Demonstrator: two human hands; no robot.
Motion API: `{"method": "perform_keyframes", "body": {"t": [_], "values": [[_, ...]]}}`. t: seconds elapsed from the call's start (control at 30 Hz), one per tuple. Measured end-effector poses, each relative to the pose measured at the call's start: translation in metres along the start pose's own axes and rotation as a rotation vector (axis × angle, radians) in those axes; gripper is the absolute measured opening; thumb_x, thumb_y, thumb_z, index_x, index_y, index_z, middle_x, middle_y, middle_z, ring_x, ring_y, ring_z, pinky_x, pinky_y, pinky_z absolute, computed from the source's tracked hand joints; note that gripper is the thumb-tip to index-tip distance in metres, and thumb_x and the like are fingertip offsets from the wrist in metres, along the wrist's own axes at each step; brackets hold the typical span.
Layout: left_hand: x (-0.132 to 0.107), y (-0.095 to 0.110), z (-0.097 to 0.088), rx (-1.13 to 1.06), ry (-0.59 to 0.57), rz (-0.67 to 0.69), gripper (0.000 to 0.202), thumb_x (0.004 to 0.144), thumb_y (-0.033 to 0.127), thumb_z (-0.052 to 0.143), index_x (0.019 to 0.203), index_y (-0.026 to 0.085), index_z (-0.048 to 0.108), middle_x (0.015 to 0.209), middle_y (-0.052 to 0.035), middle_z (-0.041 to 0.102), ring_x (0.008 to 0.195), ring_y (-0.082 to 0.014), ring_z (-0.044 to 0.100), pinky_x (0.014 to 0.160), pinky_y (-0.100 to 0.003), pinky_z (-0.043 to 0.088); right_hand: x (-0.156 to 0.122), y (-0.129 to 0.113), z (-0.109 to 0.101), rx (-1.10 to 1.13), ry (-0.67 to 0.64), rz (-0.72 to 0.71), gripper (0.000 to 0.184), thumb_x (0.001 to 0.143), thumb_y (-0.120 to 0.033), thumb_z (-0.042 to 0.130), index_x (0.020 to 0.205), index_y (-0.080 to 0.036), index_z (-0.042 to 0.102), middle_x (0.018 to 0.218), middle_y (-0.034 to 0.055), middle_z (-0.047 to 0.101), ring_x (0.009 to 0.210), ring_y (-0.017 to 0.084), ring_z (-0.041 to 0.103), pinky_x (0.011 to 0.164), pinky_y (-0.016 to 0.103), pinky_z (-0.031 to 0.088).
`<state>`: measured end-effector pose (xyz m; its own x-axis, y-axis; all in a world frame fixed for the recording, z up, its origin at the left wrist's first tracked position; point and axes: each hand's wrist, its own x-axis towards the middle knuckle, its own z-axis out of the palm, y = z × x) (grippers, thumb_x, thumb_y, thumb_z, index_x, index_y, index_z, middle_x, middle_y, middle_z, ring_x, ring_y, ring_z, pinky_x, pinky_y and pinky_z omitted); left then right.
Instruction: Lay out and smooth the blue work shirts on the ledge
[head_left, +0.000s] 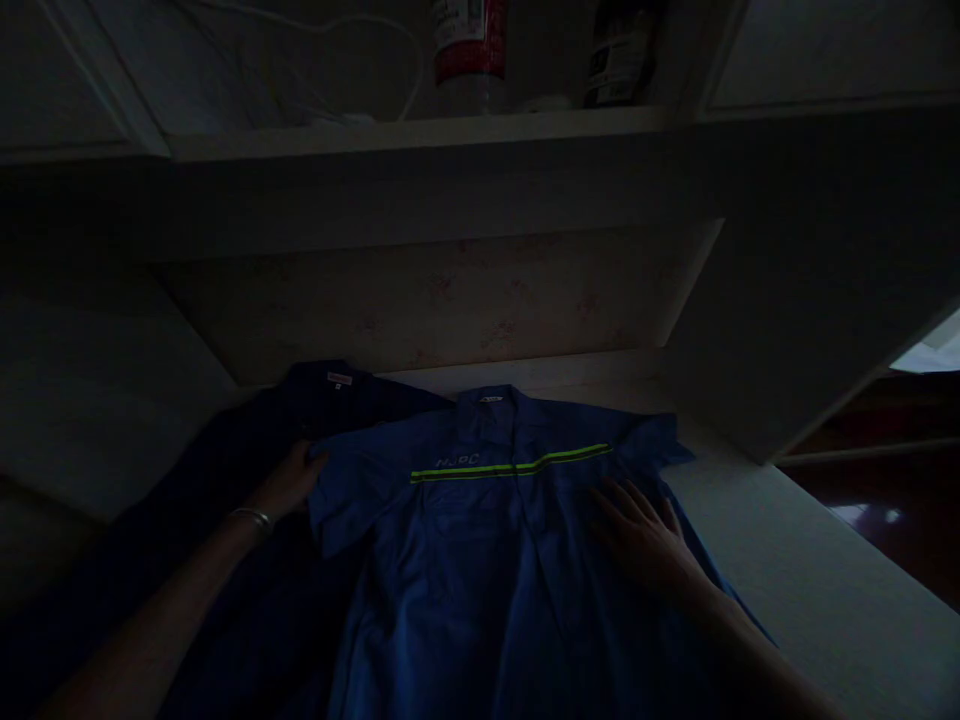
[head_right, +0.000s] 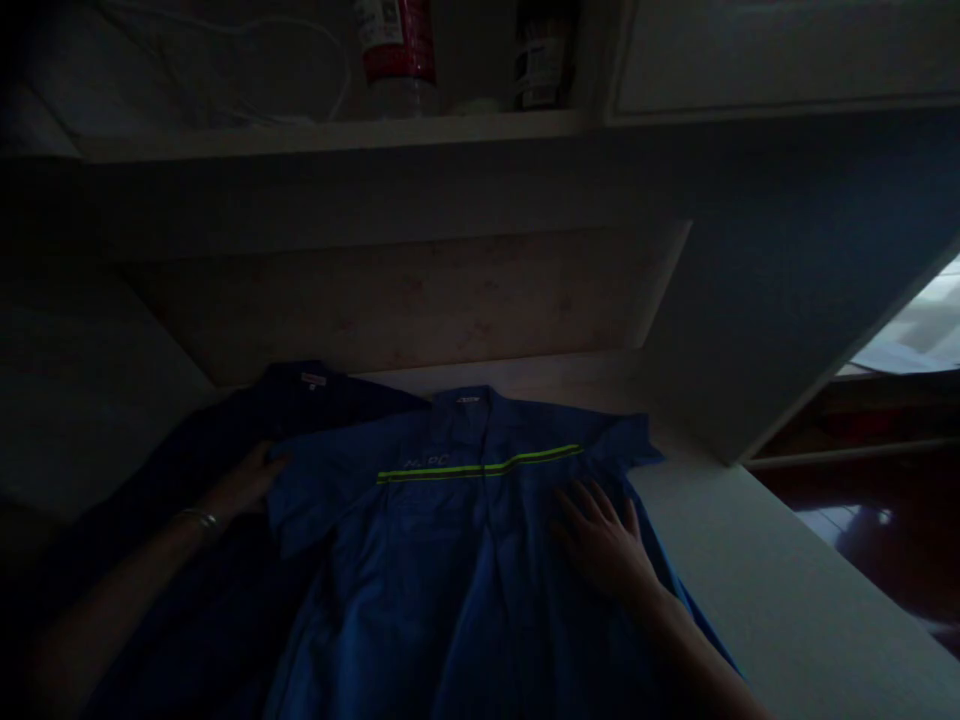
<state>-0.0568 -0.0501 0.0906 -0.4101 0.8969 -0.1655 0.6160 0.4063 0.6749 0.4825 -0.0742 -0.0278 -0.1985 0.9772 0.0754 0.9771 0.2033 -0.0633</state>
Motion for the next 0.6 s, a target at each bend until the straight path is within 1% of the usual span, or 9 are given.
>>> {"method": "perform_keyframes", "body": {"t": [0.1,0.17,0.23,0.3,0.37,0.43,0.47,0.53,0.6], "values": [[-0.014,0.056,-0.003,-0.076,-0.028,0.09,0.047,0.082,0.051,0.053,0.114,0.018,0.053,0.069,0.0002,0.064,0.056,-0.02,0.063,0.045,-0.028,0.048,-0.016,0.017,0.01,-0.022,-0.041,0.02,0.057,0.096,-0.057,0.031,0.149,-0.037,0.033,0.157,0.0034,0.029,0.145,0.035,0.02,0.108,0.073,0.013],[-0.024,0.092,0.005,-0.216,-0.112,0.169,0.049,0.082,0.053,0.055,0.117,0.019,0.051,0.066,0.0019,0.062,0.05,-0.0174,0.059,0.041,-0.026,0.044,-0.021,0.02,0.015,-0.009,-0.028,0.021,0.058,0.096,-0.058,0.03,0.149,-0.037,0.031,0.158,0.0022,0.027,0.145,0.034,0.021,0.109,0.071,0.014],[-0.03,0.118,0.023,-0.358,-0.243,0.243,0.055,0.082,0.057,0.056,0.123,0.021,0.048,0.076,-0.0008,0.067,0.055,-0.0167,0.063,0.047,-0.026,0.048,-0.024,0.019,0.018,0.015,0.009,0.028,0.058,0.095,-0.059,0.031,0.149,-0.038,0.032,0.158,0.0011,0.028,0.145,0.033,0.021,0.11,0.07,0.013],[-0.033,0.127,0.052,-0.335,-0.303,0.324,0.058,0.085,0.063,0.049,0.126,0.022,0.047,0.096,-0.007,0.071,0.072,-0.0184,0.069,0.061,-0.03,0.054,-0.024,0.017,0.018,0.072,0.041,0.044,0.057,0.094,-0.06,0.033,0.146,-0.039,0.037,0.156,0.0004,0.032,0.144,0.033,0.024,0.11,0.071,0.013],[-0.033,0.117,0.09,-0.193,-0.252,0.41,0.058,0.087,0.062,0.045,0.127,0.019,0.05,0.118,-0.0132,0.067,0.098,-0.0226,0.068,0.083,-0.037,0.054,-0.021,0.022,0.015,0.209,0.05,0.071,0.054,0.094,-0.06,0.033,0.141,-0.037,0.047,0.15,0.0017,0.043,0.14,0.032,0.033,0.111,0.067,0.017],[-0.035,0.094,0.129,0.011,-0.174,0.519,0.057,0.087,0.055,0.05,0.129,0.017,0.053,0.136,-0.0164,0.057,0.124,-0.0279,0.054,0.105,-0.045,0.041,-0.011,0.035,0.008,0.43,0.075,0.174,0.056,0.092,-0.061,0.033,0.132,-0.029,0.057,0.136,0.0066,0.058,0.127,0.029,0.05,0.108,0.056,0.033],[-0.037,0.08,0.146,0.143,-0.142,0.585,0.057,0.087,0.053,0.051,0.131,0.016,0.053,0.142,-0.0163,0.052,0.132,-0.0301,0.046,0.112,-0.049,0.032,-0.005,0.046,0.004,0.538,0.115,0.257,0.059,0.09,-0.062,0.034,0.128,-0.025,0.06,0.128,0.0093,0.062,0.117,0.028,0.057,0.102,0.05,0.041],[-0.041,0.053,0.174,0.379,-0.069,0.674,0.056,0.09,0.051,0.047,0.135,0.019,0.052,0.148,-0.0133,0.046,0.139,-0.032,0.036,0.116,-0.055,0.021,0.013,0.07,-0.008,0.659,0.259,0.468,0.063,0.084,-0.065,0.04,0.119,-0.018,0.064,0.117,0.0137,0.066,0.098,0.027,0.065,0.086,0.041,0.051],[-0.044,0.035,0.189,0.516,0.005,0.714,0.055,0.093,0.052,0.038,0.139,0.023,0.05,0.15,-0.0095,0.044,0.14,-0.0312,0.035,0.116,-0.057,0.019,0.033,0.095,-0.021,0.656,0.398,0.643,0.06,0.078,-0.063,0.047,0.108,-0.015,0.067,0.106,0.0158,0.067,0.085,0.027,0.066,0.075,0.04,0.053]]}}
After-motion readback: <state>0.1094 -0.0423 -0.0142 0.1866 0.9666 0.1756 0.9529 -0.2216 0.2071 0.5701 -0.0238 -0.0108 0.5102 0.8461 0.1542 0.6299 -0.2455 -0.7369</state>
